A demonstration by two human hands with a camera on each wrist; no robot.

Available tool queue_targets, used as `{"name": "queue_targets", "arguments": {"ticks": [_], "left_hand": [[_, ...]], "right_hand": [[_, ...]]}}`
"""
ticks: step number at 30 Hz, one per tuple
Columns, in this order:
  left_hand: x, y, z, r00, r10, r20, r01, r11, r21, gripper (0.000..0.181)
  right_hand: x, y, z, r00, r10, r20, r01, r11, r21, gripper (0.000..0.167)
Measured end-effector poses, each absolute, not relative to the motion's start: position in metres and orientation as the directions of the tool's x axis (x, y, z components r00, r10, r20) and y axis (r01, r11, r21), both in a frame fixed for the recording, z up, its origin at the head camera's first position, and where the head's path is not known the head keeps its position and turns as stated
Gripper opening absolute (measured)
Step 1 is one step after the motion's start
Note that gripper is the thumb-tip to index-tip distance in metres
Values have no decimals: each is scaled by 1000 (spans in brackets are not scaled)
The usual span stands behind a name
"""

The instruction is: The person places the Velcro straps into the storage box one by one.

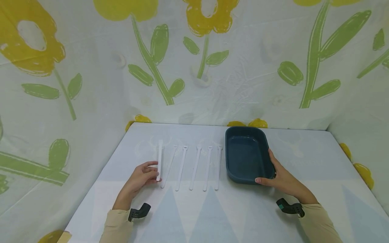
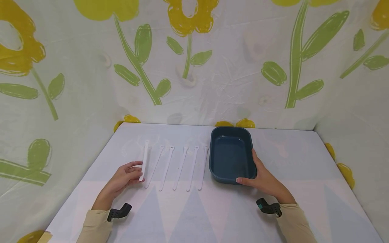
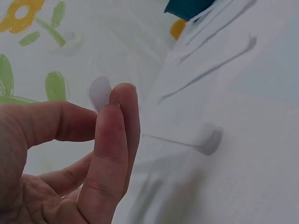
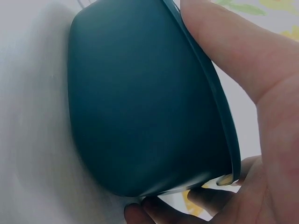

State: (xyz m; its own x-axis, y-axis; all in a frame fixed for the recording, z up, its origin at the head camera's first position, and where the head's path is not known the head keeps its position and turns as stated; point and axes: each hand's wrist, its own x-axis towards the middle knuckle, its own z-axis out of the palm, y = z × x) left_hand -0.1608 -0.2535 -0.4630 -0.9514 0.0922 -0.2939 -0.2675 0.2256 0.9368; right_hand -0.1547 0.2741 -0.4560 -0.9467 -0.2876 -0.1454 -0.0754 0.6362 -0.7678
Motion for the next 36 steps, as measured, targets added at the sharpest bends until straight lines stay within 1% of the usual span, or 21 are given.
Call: {"name": "queue_targets", "arguments": {"ticks": [7,20,30,36], "left_hand": [[-160,-248,-457,-956,90,-281,-255,223,941,59],[-163,-229,-443,-964,92,-251,-221,259,940,55],[-165,-212,-430,-964,159,-211,-169,244,955,56],[-168,-199,-424,-964,170,-204,-160,242,957,56]], "right_hand": [[-155,274,-458,-949,-281,-142,-76,643,-762,129],[-154,273,-455,-948,-279,-156,-61,638,-768,129],[-155,274,-458,-947,-284,-151,-69,638,-767,128],[-155,275,-459,-948,-285,-141,-76,633,-771,128]]}}
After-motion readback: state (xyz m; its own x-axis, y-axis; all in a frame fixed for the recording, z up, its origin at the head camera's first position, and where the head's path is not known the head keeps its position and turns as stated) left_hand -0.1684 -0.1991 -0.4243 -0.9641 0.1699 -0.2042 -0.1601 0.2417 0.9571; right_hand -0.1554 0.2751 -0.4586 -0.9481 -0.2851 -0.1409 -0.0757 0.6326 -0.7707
